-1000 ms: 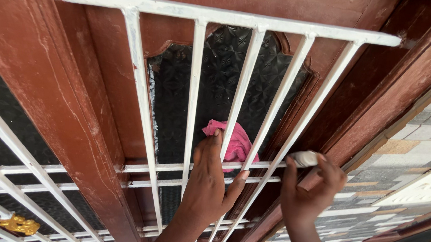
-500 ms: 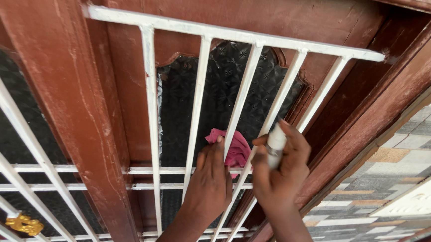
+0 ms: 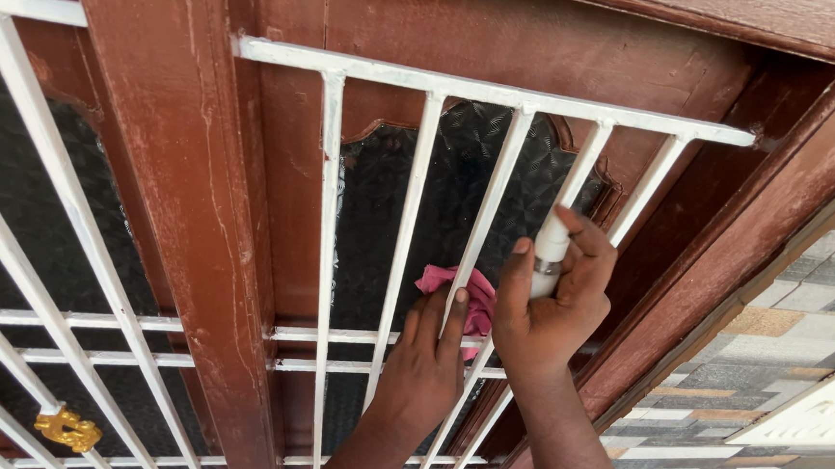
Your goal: The person wipes a decorative metal grill on a door with a pink cloth, handling a small bottle of cleaning liquid to apply it to the cloth.
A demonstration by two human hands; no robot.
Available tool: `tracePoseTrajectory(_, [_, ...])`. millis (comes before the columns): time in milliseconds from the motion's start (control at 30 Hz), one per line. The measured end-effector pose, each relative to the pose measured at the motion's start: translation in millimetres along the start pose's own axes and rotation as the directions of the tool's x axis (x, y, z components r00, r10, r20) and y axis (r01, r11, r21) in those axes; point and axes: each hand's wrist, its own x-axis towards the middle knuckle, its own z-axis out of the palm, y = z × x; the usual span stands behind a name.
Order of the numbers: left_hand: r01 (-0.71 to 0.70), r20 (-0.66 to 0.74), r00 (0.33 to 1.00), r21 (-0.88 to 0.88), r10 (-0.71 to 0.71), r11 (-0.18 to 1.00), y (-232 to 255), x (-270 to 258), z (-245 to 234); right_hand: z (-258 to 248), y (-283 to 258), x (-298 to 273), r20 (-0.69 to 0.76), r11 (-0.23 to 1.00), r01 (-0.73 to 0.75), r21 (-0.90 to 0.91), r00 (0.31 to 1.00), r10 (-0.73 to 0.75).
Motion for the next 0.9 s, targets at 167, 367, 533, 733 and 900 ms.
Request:
tracePoseTrajectory(167, [-0.012,-0.030,0.999,-0.004,0.012,1.000,1,1,-2,2,-9,-3,-0.009,0.996,0.004,0.092,1.000,-0.003])
tracePoseTrajectory(367, [-0.011,-0.033,0.999,0.005,0.011,1.000,1,0,-2,12,-17,-4,0.048,0.996,0.006,0.086,0.999,-0.010])
tracePoseTrajectory(533, [0.005,-0.003,1.000,-0.002,-0.005,1.000,-2,-3,1,20,-25,-8,0.118,0.996,0.092,0.006,0.989,-0.092])
tracePoseTrajectory(733, [-0.020,-0.025,1.000,-0.008,0.020,1.000,-2,-2,-1,14,-18,-21,0.045,0.999,0.045,-0.007,0.998,-0.045])
tracePoseTrajectory(900, [-0.005,-0.009,1.000,-0.008,0.005,1.000,-1,-2,1,-11,5,-21,-0.210,0.998,0.045,-0.048,0.976,-0.054])
